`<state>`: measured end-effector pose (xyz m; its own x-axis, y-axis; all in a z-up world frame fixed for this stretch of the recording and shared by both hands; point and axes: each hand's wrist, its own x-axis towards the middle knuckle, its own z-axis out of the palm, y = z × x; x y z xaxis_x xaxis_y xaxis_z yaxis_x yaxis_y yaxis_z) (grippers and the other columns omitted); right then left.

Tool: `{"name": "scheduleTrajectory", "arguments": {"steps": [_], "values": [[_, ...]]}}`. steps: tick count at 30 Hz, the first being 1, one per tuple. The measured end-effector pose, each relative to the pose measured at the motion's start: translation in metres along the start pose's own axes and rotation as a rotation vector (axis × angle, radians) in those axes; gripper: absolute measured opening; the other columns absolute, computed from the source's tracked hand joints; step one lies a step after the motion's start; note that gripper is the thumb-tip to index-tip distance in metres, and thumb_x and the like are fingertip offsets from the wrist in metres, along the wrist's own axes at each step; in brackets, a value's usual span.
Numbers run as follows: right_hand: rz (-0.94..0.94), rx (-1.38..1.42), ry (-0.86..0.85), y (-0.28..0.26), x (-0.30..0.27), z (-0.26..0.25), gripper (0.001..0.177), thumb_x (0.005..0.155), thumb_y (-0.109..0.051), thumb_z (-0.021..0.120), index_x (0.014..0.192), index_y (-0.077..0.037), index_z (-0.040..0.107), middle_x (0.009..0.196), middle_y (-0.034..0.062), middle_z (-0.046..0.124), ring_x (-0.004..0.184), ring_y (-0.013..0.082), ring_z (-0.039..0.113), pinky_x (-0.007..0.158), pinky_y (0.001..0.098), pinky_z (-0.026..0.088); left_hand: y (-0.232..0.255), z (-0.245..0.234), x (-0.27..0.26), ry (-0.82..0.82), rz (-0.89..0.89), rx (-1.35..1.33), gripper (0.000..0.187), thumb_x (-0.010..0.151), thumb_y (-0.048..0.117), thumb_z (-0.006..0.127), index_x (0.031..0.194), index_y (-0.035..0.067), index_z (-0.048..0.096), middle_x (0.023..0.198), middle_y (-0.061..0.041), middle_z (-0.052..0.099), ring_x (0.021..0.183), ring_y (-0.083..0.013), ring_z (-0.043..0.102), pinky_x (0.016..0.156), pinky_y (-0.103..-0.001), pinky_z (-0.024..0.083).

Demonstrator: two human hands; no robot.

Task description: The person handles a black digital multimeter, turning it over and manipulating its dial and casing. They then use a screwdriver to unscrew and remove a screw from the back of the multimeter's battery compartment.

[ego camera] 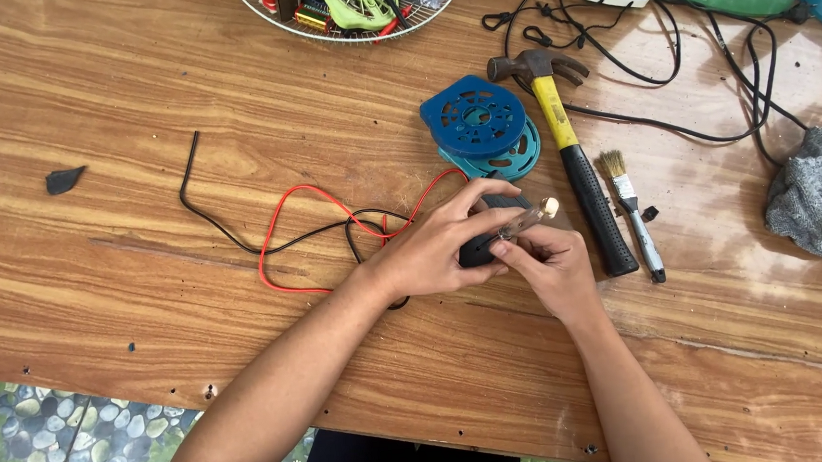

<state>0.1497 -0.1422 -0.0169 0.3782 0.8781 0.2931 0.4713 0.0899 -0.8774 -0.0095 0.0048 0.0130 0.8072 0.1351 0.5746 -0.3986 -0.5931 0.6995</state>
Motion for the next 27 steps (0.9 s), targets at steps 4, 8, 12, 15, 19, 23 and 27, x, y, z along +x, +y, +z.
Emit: {"name": "scheduleTrajectory", "arguments": {"steps": [4,8,12,15,19,23,27], "values": [[-0.017,-0.007,-0.005,-0.038,0.003,0.006,0.039,0.088,-0.016,0.081,0.056,-0.011,0.059,0.04,-0.0036,0.036,0.046,0.0045,0.03,0.043,0.0199,0.025,-0.005,0.003,-0.003,0.008,-0.012,0.01,0.067,0.08,0.006,0.082,0.142,0.01,0.057,0.143,-0.02,0.05,0.115,-0.0475,0.065,0.099,-0.058,0.054],[-0.053,0.006,-0.003,-0.004,-0.001,0.003,0.024,0.088,-0.012,0.08,0.067,-0.008,0.069,0.042,-0.0021,0.037,0.046,0.0028,0.035,0.043,0.0185,0.032,-0.011,0.006,-0.005,0.005,0.005,0.02,0.066,0.079,0.006,0.081,0.141,0.011,0.058,0.14,-0.018,0.053,0.113,-0.0435,0.065,0.102,-0.057,0.053],[-0.08,0.013,0.004,-0.007,0.003,0.002,0.014,0.092,-0.006,0.074,0.078,-0.005,0.077,0.041,0.0031,0.047,0.046,0.0043,0.044,0.045,0.0192,0.043,-0.018,0.009,-0.005,-0.012,0.009,0.056,0.062,0.081,0.011,0.083,0.138,0.009,0.06,0.136,-0.018,0.056,0.113,-0.0425,0.065,0.1,-0.054,0.053],[-0.072,0.078,-0.008,-0.021,0.002,0.005,0.01,0.094,-0.002,0.07,0.088,0.001,0.077,0.047,0.0096,0.059,0.053,0.0176,0.073,0.057,0.0315,0.063,-0.02,0.01,-0.007,-0.017,0.008,0.05,0.062,0.083,0.012,0.083,0.14,0.012,0.06,0.134,-0.016,0.058,0.115,-0.0405,0.065,0.102,-0.05,0.052],[-0.144,-0.061,0.05,-0.015,-0.003,0.003,0.022,0.092,-0.006,0.074,0.071,-0.005,0.07,0.042,0.0046,0.044,0.043,0.0095,0.044,0.043,0.0236,0.04,-0.015,0.01,-0.005,-0.006,0.007,0.05,0.059,0.083,0.012,0.081,0.138,0.009,0.06,0.131,-0.015,0.06,0.112,-0.0394,0.065,0.1,-0.051,0.052],[-0.112,-0.053,0.084,0.005,-0.004,0.002,0.013,0.09,-0.004,0.075,0.078,-0.008,0.077,0.043,0.005,0.054,0.046,0.0163,0.068,0.049,0.0254,0.053,-0.014,0.009,-0.005,0.028,0.009,0.036,0.06,0.082,0.012,0.082,0.138,0.007,0.059,0.128,-0.016,0.062,0.111,-0.0402,0.065,0.099,-0.052,0.052],[-0.132,-0.087,0.081,-0.013,0.002,0.008,0.005,0.087,-0.008,0.079,0.083,-0.009,0.079,0.044,0.0061,0.052,0.042,0.0123,0.054,0.046,0.0252,0.046,-0.029,0.014,-0.008,0.02,-0.009,0.097,0.064,0.08,0.017,0.084,0.139,0.01,0.059,0.129,-0.011,0.062,0.111,-0.0352,0.066,0.098,-0.047,0.052]]}}
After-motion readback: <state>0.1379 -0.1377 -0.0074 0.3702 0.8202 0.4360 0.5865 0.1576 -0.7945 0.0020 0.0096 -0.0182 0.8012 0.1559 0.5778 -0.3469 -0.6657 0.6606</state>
